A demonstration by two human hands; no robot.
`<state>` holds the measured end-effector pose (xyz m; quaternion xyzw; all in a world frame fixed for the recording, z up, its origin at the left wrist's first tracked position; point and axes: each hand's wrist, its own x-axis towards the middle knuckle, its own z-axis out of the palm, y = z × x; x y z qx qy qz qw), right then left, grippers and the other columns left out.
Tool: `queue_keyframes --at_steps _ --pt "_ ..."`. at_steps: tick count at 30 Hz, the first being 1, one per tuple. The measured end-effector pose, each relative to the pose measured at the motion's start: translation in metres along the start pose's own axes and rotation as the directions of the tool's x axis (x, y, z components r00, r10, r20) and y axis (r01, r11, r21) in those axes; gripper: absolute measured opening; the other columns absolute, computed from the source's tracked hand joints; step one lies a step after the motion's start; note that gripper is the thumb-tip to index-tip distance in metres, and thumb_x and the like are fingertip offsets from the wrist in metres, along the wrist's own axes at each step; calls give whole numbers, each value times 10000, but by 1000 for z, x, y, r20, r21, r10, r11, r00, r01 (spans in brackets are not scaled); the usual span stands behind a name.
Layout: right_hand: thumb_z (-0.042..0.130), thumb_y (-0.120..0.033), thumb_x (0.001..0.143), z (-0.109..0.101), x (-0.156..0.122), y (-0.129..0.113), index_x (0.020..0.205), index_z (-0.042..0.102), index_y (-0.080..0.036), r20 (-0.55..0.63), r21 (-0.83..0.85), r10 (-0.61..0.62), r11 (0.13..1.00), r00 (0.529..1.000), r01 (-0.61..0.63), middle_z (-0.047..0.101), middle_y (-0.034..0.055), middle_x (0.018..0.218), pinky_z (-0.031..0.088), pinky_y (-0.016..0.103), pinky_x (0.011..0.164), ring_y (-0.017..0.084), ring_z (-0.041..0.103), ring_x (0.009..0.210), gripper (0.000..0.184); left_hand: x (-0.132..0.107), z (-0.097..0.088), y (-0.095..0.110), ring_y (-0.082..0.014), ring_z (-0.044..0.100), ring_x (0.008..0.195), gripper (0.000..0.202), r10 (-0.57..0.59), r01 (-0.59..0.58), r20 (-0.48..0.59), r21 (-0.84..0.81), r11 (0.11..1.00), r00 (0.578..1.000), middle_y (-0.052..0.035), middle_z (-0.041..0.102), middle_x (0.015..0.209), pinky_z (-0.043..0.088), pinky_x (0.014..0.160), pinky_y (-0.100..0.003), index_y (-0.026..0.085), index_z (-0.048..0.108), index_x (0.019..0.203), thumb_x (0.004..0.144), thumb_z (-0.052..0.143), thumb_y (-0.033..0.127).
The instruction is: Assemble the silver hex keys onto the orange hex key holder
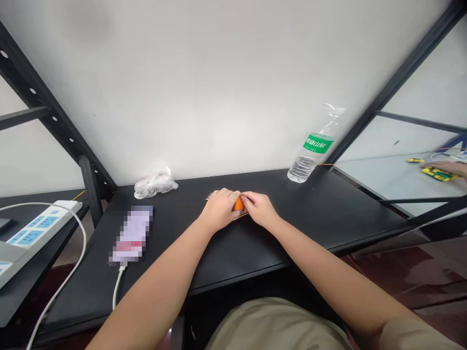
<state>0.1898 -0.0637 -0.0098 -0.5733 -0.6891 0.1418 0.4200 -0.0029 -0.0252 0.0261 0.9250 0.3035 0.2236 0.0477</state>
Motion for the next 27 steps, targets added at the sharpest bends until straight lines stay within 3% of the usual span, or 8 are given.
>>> queue_keyframes --at_steps 5,9,15,23,27 --pt "446 -218 1022 3 6 17 1018 728 -221 23 -243 -74 967 997 77 744 66 1004 517 338 844 208 672 901 282 1 4 -4 -270 612 1015 221 -54 53 41 38 998 998 -59 701 1013 462 865 -383 230 620 1047 846 704 261" --pt "504 -200 996 3 11 31 897 738 -215 88 -325 -76 940 993 101 703 64 896 493 328 818 202 638 842 255 1 7 -8 -265 611 937 161 -97 94 85 35 995 992 -43 685 898 462 830 -382 226 597 909 813 710 289" --pt "505 -189 999 3 15 46 905 758 -211 124 -408 -60 907 990 107 687 66 879 481 310 813 192 626 840 270 -1 8 -11 -301 590 1022 186 -109 107 67 29 994 992 -67 703 945 444 867 -417 225 617 943 788 707 277" --pt "576 -215 964 -6 10 57 909 780 -227 85 -445 -37 893 996 71 690 55 871 497 314 819 197 648 849 211 -3 7 -19 -294 590 1051 248 -219 215 -69 -69 974 973 -60 715 990 434 843 -392 236 641 1005 818 715 380" --pt "566 -225 976 -10 -6 55 1016 782 -231 114 -422 -62 900 991 105 682 70 975 520 325 867 201 657 905 221 -1 13 -22 -294 593 1086 316 -233 218 -118 -128 967 965 -53 719 1008 439 846 -384 246 654 1067 813 750 407"
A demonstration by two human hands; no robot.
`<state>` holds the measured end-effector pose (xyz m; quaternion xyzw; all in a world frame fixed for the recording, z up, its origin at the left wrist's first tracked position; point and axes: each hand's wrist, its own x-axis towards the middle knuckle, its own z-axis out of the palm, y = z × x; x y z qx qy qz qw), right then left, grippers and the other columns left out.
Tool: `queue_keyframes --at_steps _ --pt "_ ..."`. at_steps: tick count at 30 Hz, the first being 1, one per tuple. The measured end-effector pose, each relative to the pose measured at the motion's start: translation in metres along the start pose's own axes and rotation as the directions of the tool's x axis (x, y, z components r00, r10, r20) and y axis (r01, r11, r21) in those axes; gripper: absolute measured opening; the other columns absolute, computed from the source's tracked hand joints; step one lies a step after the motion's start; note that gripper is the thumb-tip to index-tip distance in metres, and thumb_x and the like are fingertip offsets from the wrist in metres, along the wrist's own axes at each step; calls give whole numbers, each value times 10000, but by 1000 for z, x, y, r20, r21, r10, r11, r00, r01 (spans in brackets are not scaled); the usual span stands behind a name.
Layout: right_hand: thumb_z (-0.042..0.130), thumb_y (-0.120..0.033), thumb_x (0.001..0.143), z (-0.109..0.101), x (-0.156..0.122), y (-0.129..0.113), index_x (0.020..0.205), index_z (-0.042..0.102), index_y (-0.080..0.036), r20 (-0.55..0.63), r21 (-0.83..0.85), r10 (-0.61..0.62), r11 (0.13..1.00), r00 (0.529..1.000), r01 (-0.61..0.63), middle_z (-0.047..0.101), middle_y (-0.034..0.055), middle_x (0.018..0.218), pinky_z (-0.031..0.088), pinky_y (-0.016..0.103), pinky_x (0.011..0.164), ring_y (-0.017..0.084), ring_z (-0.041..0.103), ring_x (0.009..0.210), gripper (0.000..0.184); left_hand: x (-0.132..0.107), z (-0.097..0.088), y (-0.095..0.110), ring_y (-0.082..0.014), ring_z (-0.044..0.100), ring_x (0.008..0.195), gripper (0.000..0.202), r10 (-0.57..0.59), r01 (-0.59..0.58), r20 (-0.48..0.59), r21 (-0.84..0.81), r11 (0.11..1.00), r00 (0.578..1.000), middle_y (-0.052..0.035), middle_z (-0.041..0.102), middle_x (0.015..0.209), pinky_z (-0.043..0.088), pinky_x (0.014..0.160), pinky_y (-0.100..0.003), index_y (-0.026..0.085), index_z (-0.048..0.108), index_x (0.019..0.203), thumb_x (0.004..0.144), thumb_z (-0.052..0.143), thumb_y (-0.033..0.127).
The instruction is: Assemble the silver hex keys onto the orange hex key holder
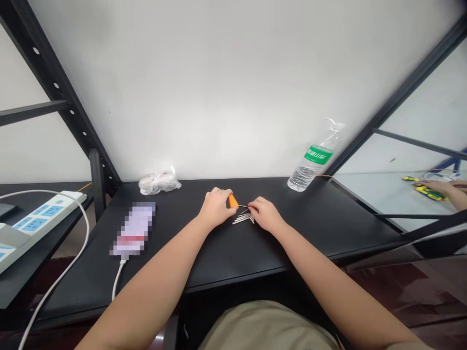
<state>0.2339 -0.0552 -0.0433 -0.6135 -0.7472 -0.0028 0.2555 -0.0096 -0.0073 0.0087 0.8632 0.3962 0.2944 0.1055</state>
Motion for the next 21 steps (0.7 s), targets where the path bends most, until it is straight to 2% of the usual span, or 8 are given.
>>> queue_keyframes --at_steps 3,6,12,21 --pt "547 -244 990 -4 -9 0 1089 774 -238 12 35 -18 999 1000 17 673 77 1037 527 348 904 210 657 947 248 1 3 -1 -298 597 1087 332 3 -3 -28 -23 1000 1000 -52 721 991 440 844 -390 247 655 1080 817 754 423" --pt "545 -251 988 -9 -10 2 1072 780 -248 29 108 -12 994 1000 9 678 72 1030 526 367 914 214 659 946 249 1 4 -2 -304 597 1096 336 7 -8 -42 -37 999 999 -55 724 990 441 853 -398 248 654 1087 820 754 425" --pt "597 -237 931 -13 3 13 964 785 -255 80 175 35 983 996 -49 692 38 954 527 342 815 186 658 832 191 2 4 -3 -313 593 1109 356 -5 2 -50 -58 998 999 -55 728 1017 445 892 -421 255 654 1112 816 761 421" --pt "591 -239 901 -20 7 25 983 764 -244 185 230 68 967 980 -110 718 28 990 534 313 761 169 663 799 191 3 6 -3 -316 587 1114 376 3 -9 -88 -72 997 996 -63 728 1038 440 904 -434 252 647 1142 824 758 420"
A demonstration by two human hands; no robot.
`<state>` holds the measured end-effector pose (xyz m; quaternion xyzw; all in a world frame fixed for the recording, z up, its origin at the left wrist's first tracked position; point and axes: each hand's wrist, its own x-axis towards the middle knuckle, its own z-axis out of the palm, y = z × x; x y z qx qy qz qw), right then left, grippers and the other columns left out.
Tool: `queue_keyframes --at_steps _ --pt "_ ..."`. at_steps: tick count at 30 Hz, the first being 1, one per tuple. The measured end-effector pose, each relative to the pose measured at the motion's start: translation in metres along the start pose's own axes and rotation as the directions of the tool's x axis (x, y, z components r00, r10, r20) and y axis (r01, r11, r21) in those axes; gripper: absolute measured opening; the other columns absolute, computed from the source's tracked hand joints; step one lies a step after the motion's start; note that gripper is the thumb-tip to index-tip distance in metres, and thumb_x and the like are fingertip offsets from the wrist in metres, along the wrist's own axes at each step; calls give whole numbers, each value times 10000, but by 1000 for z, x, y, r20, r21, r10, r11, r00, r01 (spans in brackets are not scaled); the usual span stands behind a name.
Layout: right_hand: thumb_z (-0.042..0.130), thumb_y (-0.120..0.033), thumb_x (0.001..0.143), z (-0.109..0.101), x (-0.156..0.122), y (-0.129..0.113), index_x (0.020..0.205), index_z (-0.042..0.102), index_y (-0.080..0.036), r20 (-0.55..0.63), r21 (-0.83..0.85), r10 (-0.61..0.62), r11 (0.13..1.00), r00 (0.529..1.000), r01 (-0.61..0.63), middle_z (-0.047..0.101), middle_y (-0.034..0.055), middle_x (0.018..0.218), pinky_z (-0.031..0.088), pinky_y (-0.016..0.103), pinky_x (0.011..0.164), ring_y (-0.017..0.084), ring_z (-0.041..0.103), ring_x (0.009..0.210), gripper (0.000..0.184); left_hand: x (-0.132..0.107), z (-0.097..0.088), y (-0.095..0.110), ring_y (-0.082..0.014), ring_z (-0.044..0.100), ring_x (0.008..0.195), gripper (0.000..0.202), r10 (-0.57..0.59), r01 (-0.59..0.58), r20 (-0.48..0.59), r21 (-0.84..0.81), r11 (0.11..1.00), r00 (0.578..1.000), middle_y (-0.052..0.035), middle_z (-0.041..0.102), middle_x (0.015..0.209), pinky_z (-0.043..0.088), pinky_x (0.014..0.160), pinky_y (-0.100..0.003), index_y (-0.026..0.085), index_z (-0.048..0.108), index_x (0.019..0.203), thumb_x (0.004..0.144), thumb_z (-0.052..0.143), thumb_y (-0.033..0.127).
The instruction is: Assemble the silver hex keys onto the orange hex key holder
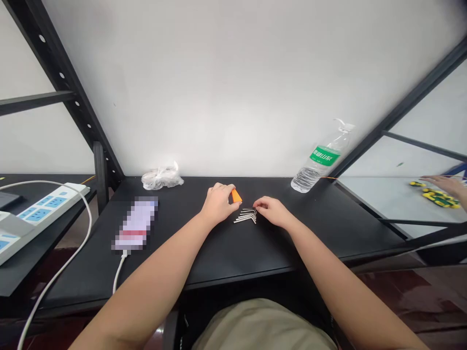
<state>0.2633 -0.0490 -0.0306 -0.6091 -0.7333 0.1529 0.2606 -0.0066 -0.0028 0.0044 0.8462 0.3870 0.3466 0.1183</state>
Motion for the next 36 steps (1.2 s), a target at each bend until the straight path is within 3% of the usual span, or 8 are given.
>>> queue_keyframes --at_steps 11,16,20,25,36 --pt "577 -191 905 -1 -7 -22 927 763 -255 39 5 -45 999 998 45 684 31 1014 512 325 843 175 652 879 197 2 1 -2 -292 588 1113 366 0 -1 -27 -28 1000 1000 -34 732 1065 449 922 -425 270 651 1138 818 784 391" --pt "627 -260 904 2 -17 -33 940 763 -244 42 31 -55 998 998 53 667 39 1007 526 319 763 154 640 760 141 1 2 -1 -294 585 1151 393 -16 13 -37 -60 998 999 -43 728 1142 451 950 -425 272 650 1175 820 786 372" --pt "640 -261 888 4 -20 -31 914 759 -236 -1 39 -59 997 998 59 664 37 985 529 321 745 152 633 740 125 1 0 1 -293 583 1166 397 -22 21 -18 -63 998 1000 -46 725 1158 454 964 -421 267 654 1181 819 789 358" --pt "590 -240 911 5 -20 -24 880 774 -242 -76 20 -83 996 994 84 694 45 970 521 343 803 192 654 860 186 0 -1 2 -290 582 1149 395 -16 15 -10 -75 997 1000 -48 723 1156 455 972 -425 262 652 1192 833 775 370" --pt "573 -220 917 5 -29 -20 941 782 -245 -162 0 -158 987 974 161 718 52 996 530 357 832 207 665 891 212 3 -2 2 -300 577 1165 416 -28 29 7 -69 997 1000 -52 721 1146 456 964 -426 266 654 1209 827 782 373"
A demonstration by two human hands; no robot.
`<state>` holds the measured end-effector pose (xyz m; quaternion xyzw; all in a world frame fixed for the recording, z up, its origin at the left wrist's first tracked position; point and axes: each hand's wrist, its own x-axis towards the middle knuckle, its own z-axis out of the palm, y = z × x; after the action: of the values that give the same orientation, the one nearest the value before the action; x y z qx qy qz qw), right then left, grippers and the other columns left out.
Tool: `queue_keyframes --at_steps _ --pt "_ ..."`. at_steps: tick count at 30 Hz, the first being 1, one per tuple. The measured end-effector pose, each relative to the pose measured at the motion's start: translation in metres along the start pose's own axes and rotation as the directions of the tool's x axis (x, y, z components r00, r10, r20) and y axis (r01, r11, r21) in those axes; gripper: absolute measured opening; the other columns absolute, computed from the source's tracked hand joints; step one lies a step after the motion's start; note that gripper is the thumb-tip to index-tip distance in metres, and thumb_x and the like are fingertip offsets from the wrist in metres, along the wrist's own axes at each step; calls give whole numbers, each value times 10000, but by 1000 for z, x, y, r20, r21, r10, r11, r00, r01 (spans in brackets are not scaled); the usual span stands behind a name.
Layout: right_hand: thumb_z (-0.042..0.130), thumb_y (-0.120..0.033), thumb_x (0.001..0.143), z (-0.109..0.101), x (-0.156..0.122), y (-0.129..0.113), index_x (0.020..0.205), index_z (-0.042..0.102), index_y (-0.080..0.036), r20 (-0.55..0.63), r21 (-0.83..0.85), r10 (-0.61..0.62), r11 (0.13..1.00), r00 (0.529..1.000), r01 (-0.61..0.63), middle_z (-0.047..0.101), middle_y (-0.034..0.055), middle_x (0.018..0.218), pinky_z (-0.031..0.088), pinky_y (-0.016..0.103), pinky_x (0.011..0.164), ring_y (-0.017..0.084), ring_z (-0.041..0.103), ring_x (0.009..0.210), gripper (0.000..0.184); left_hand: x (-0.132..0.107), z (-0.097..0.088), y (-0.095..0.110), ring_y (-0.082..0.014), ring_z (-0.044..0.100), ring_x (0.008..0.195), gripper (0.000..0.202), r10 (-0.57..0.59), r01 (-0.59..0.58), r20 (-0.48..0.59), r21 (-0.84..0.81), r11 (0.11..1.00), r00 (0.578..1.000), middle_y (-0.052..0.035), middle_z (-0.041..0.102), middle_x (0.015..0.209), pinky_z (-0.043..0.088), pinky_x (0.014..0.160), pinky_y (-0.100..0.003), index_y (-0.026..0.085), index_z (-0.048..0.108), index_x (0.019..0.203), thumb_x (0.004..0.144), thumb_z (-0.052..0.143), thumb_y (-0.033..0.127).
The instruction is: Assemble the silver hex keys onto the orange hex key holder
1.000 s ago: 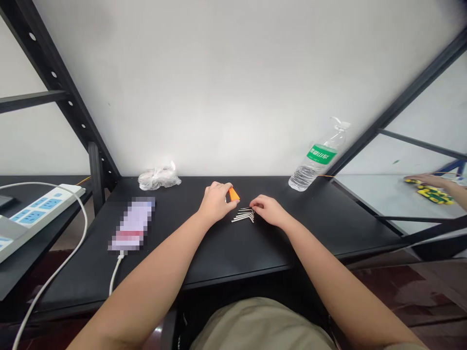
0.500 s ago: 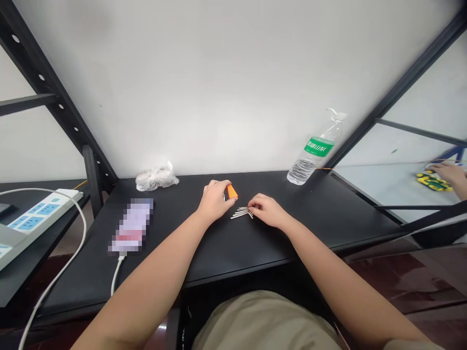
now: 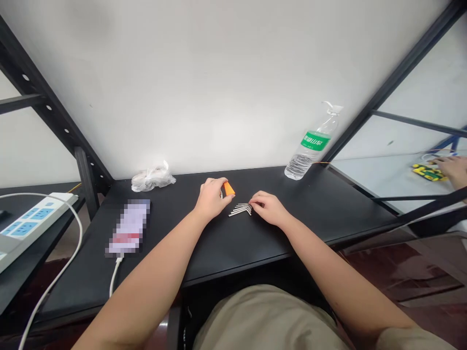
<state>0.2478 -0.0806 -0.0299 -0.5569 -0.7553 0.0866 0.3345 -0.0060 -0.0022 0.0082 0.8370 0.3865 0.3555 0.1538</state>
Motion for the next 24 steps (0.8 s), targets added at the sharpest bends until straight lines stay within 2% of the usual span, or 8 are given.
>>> queue_keyframes --at_steps 4,11,14,17,20,24 --pt "564 -212 917 0 0 5 1015 777 -243 -46 -8 43 999 998 -43 718 56 1006 532 362 821 207 660 876 237 0 0 0 -301 575 1176 443 2 -2 5 -4 1000 1000 -64 716 1169 454 972 -425 258 646 1239 832 778 373" --pt "589 -213 902 4 1 14 968 795 -246 -36 -4 78 997 996 -78 700 49 984 535 356 817 193 653 836 219 1 -1 1 -304 574 1178 448 -7 7 18 2 1000 1000 -69 717 1149 455 981 -428 254 645 1239 830 773 387" --pt "597 -229 909 2 0 7 968 793 -245 -19 3 64 998 998 -64 698 53 999 537 353 817 198 657 862 205 1 -1 1 -297 574 1168 438 8 -8 2 4 1000 1000 -59 721 1136 452 978 -428 258 644 1235 833 769 378" --pt "653 -307 913 -2 0 -5 1002 783 -250 48 18 16 1000 999 -17 691 64 1047 538 365 855 213 656 922 167 1 -1 0 -297 571 1171 436 15 -14 -7 8 1000 1000 -58 722 1139 446 985 -433 259 647 1227 829 773 386" --pt "728 -375 879 -4 -1 -15 1046 761 -256 100 8 -21 1000 995 20 677 71 1092 528 392 910 240 636 1009 207 1 -1 0 -301 563 1193 441 10 -10 3 4 1000 1000 -64 715 1162 447 990 -432 258 647 1231 830 769 394" --pt "744 -353 862 -4 -1 -20 1041 734 -257 121 -14 -27 999 992 29 661 69 1103 519 399 917 246 609 1038 203 1 -1 0 -305 563 1194 442 7 -7 10 2 1000 1000 -72 712 1162 454 996 -434 253 646 1231 833 761 403"
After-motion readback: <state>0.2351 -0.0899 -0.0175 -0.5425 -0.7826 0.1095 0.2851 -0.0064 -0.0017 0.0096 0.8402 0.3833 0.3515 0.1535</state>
